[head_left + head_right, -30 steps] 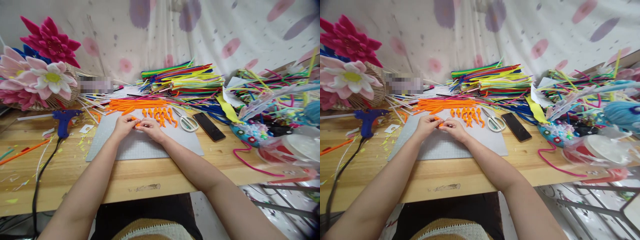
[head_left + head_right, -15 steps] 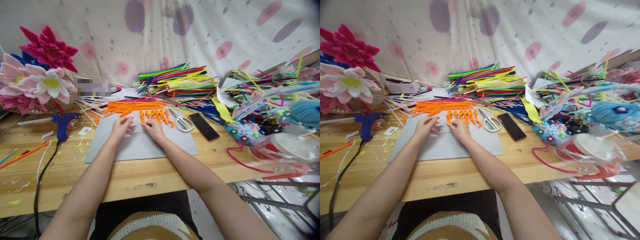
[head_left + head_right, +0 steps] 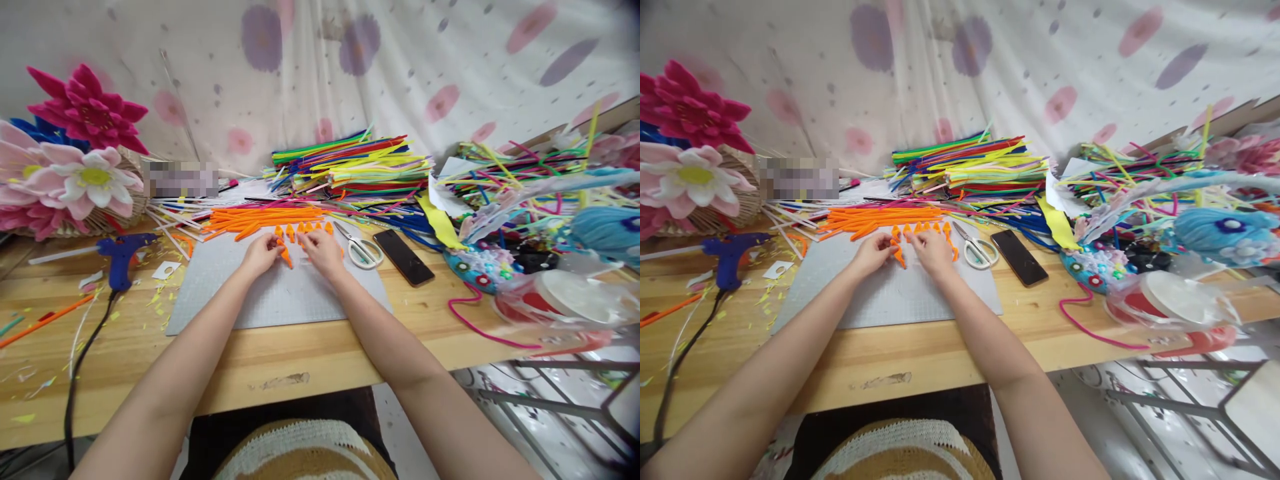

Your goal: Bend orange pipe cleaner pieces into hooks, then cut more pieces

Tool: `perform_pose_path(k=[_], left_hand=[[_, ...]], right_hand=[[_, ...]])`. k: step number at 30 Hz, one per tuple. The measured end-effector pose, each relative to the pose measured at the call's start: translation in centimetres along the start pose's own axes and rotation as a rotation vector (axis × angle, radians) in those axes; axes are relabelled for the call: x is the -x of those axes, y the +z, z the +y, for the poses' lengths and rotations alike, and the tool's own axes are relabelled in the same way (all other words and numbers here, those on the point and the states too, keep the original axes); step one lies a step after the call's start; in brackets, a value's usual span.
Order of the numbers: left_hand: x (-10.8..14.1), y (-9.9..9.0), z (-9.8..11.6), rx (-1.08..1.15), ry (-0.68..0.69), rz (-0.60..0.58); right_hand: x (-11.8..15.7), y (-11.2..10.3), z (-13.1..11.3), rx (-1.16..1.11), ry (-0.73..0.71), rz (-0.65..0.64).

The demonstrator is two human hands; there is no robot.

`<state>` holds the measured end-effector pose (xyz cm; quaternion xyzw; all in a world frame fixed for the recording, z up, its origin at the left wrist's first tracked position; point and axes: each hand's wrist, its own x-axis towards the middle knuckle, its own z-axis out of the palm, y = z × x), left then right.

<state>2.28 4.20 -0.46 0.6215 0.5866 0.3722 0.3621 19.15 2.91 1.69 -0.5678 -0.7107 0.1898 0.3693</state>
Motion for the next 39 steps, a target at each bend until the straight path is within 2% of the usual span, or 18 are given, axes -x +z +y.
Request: perform_pose_path(k=[3, 6, 10, 14, 19, 21, 25, 28, 31, 34, 39], left_hand=[[-0.3, 0.7, 0.9, -0.203, 0.052, -0.013], [-0.5, 1.5, 2.1, -0.346, 0.071, -0.015], [-0.6, 2.3, 2.8, -0.448, 0.069, 0.017], [-0.1, 2.2, 2.3, -0.477, 0.107, 0.099], [1.5, 0.2, 1.3, -0.503, 0.162, 0.285], [2.1, -1.5, 0.7, -0.541, 0.110, 0.351], [2.5, -5.0, -0.8, -0.568, -0.057, 0.519], [2.3, -6.5, -1.7, -0.551, -0.144, 0.575], [2.0, -6.6, -2.4, -0.563, -0.091, 0.587], [1.5, -5.9, -3.0, -0.631, 0.000, 0.552], [0.6, -5.5, -3.8, -0.676, -0.012, 0.490]], right_hand=[[-1.3, -2.3, 1.4, -0.051, 0.058, 0.163], [-2.0, -4.0, 2.8, -0.077, 0.122, 0.242], [-2.2, -5.0, 3.9, -0.073, 0.180, 0.238], [-1.9, -5.3, 4.5, -0.060, 0.187, 0.172], [-0.7, -7.0, 5.7, 0.028, 0.203, 0.098], [0.1, -8.4, 6.9, 0.080, 0.225, 0.114], [2.2, -11.3, 10.0, 0.294, 0.162, 0.210], [3.8, -12.6, 12.1, 0.442, 0.166, 0.238], [4.8, -13.1, 13.2, 0.513, 0.202, 0.170], [5.1, -13.0, 13.3, 0.541, 0.166, 0.155], [4.9, -12.7, 13.0, 0.545, 0.145, 0.132]])
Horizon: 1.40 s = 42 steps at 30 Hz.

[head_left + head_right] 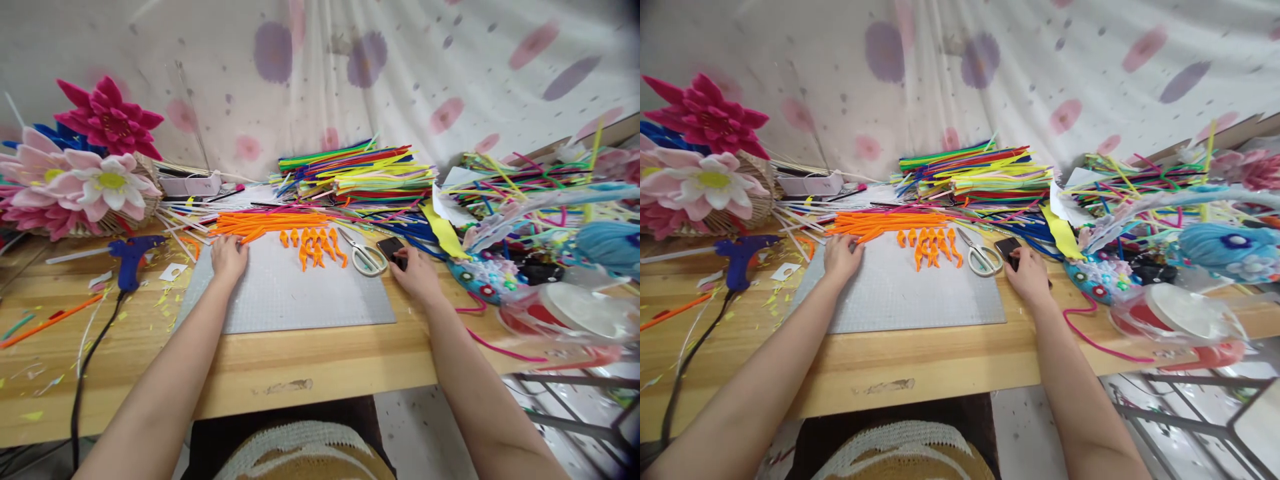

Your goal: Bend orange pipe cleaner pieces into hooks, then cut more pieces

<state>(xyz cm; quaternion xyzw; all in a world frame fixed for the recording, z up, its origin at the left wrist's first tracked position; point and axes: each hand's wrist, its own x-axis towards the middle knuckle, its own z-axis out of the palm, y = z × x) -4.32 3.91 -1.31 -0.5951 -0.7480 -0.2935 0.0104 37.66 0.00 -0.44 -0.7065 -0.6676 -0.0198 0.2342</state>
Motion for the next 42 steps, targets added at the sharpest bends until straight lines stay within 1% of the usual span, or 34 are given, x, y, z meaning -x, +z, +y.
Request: perform_pose_path(k=[3, 5, 9, 12, 16, 20, 22, 24, 29, 33, 35, 38, 40, 42], left_hand=[[-0.5, 0.4, -0.4, 0.038, -0.016, 0.005], [-0.7, 0.5, -0.7, 0.100, -0.027, 0.023], [-0.5, 0.6, -1.3, 0.268, -0.072, 0.115], [0.0, 0.4, -1.6, 0.369, -0.086, 0.183], [0.4, -0.2, -2.0, 0.436, -0.049, 0.253], [0.5, -0.6, -2.2, 0.458, -0.039, 0.313], [0.5, -0.6, -2.1, 0.465, -0.019, 0.311], [0.5, -0.7, -1.9, 0.473, 0.002, 0.299], [0.8, -0.9, -1.8, 0.516, 0.013, 0.252], [0.9, -1.1, -1.6, 0.573, -0.037, 0.189], [0.9, -1.1, -1.4, 0.614, -0.052, 0.181], [1.1, -1.2, -1.0, 0.670, -0.025, 0.188], [1.2, -1.2, -0.9, 0.695, -0.026, 0.179], [1.3, -1.3, -0.8, 0.711, -0.058, 0.166]], right_hand=[[0.3, -0.3, 0.3, 0.019, 0.007, 0.036], [0.6, -0.5, 0.9, 0.044, 0.017, 0.029], [1.5, -0.5, 2.1, 0.064, 0.061, -0.016], [1.8, -0.2, 2.6, 0.074, 0.084, 0.016], [1.8, -0.1, 2.0, 0.091, 0.140, 0.029], [1.7, 0.0, 0.8, 0.087, 0.144, 0.057], [1.6, 0.0, 0.5, 0.076, 0.123, 0.078], [1.6, -0.1, 0.8, 0.036, 0.083, 0.074], [2.3, -1.0, 3.1, -0.146, -0.034, 0.028], [2.8, -1.3, 4.3, -0.162, -0.065, -0.023], [2.4, -1.1, 4.3, -0.133, -0.072, -0.040], [1.4, -0.6, 3.7, -0.084, -0.114, -0.046], [0.9, -0.3, 3.1, -0.072, -0.137, -0.030], [0.7, -0.2, 2.6, -0.075, -0.130, -0.002]])
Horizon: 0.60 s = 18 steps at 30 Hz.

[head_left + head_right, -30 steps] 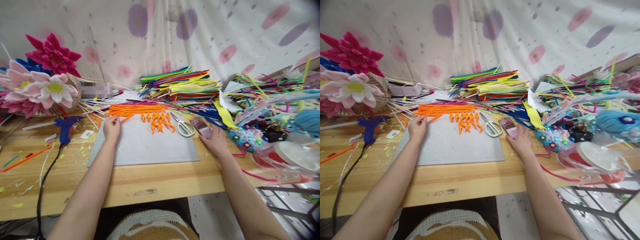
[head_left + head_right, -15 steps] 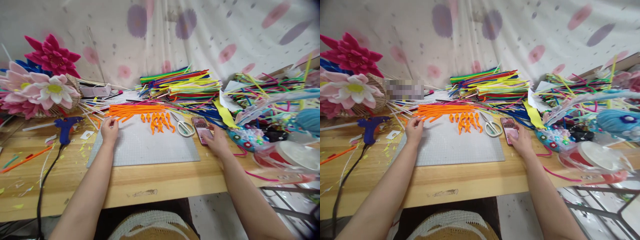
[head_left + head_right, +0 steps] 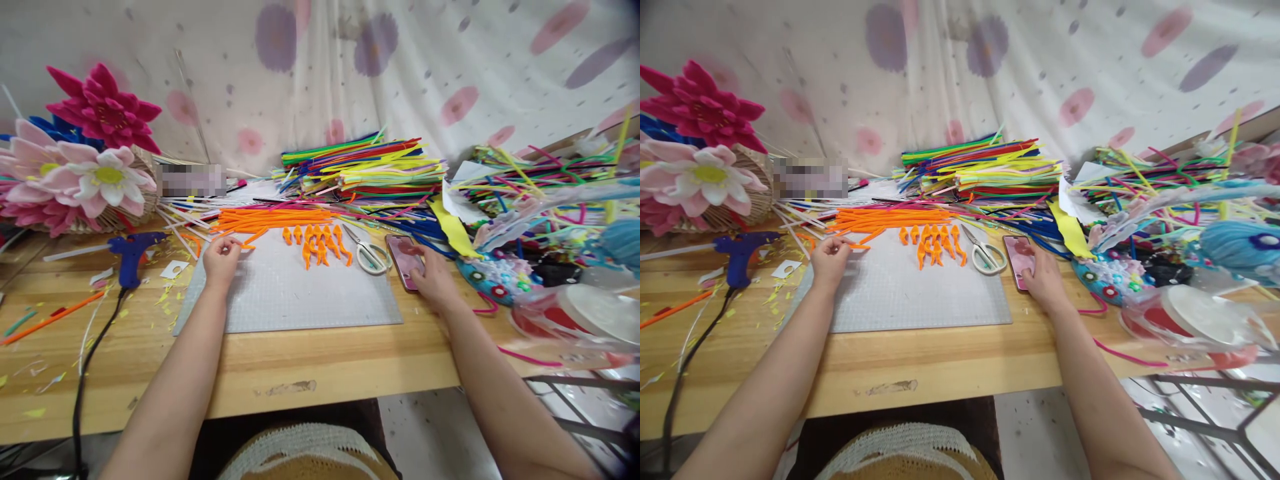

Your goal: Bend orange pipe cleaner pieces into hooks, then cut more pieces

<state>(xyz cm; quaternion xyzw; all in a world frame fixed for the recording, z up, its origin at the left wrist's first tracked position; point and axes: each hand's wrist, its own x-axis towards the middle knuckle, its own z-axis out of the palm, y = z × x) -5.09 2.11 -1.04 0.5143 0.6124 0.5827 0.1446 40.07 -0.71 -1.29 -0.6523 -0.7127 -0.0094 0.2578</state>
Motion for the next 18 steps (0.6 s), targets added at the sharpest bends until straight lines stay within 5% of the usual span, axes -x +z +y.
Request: perform_pose_path(k=[8, 13, 18], left_hand=[[-0.3, 0.3, -0.3, 0.007, -0.098, 0.050], [-0.3, 0.7, -0.1, 0.090, -0.128, -0.038], [-0.4, 0.6, -0.4, 0.082, -0.113, 0.033]], right_hand=[[1.8, -0.5, -0.3, -0.031, 0.089, 0.080], [2.2, -0.4, -0.4, -0.011, 0.047, 0.060], [1.9, -0.1, -0.4, 0.031, 0.031, 0.017]])
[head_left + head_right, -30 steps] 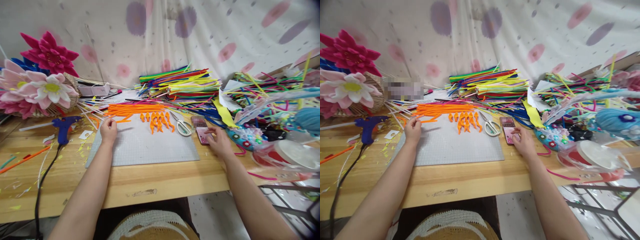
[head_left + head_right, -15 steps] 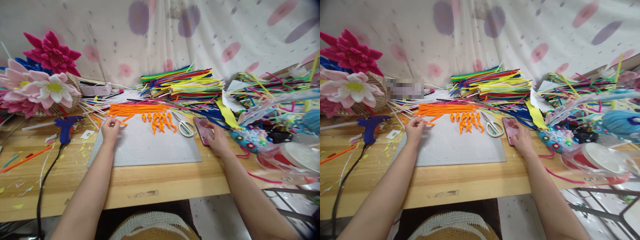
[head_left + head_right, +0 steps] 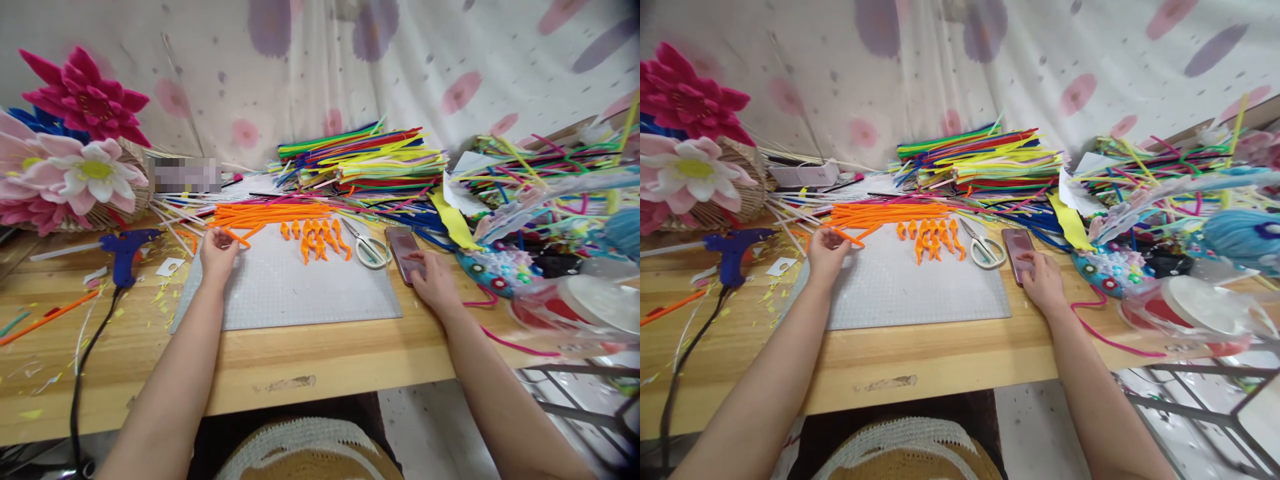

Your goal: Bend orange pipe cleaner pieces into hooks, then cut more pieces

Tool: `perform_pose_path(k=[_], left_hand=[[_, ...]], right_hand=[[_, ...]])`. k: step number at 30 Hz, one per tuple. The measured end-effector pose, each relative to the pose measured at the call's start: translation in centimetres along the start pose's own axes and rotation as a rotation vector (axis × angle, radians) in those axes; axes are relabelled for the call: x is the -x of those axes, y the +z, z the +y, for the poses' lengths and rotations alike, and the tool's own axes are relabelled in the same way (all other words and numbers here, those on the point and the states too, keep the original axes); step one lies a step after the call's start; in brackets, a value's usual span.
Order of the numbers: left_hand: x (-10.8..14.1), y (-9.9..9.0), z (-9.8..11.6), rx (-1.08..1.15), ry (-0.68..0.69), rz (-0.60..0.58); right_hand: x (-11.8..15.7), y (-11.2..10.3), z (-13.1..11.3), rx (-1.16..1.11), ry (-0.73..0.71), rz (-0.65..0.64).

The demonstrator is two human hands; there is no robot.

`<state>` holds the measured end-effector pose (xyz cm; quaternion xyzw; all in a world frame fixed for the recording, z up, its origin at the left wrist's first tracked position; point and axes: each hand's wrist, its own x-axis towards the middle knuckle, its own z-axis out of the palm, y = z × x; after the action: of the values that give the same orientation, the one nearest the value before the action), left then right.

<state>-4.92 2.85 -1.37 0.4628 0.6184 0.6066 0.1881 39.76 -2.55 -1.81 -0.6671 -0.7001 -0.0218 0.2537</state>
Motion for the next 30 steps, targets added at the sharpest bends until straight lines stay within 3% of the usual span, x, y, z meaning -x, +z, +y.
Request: perform_pose_path(k=[10, 15, 19, 30], left_hand=[[-0.2, -0.1, -0.3, -0.018, 0.025, 0.057], [-0.3, -0.1, -0.5, -0.054, 0.030, 0.048], [-0.2, -0.1, -0.3, -0.040, 0.018, 0.051], [-0.4, 0.0, -0.8, 0.029, -0.083, 0.029]], right_hand=[[0.0, 0.0, 1.2, 0.047, 0.133, 0.142], [0.3, -0.5, 0.5, 0.032, 0.087, 0.152], [0.4, -0.7, -0.4, 0.020, 0.019, 0.051], [0.2, -0.4, 0.9, 0.048, 0.163, 0.181]])
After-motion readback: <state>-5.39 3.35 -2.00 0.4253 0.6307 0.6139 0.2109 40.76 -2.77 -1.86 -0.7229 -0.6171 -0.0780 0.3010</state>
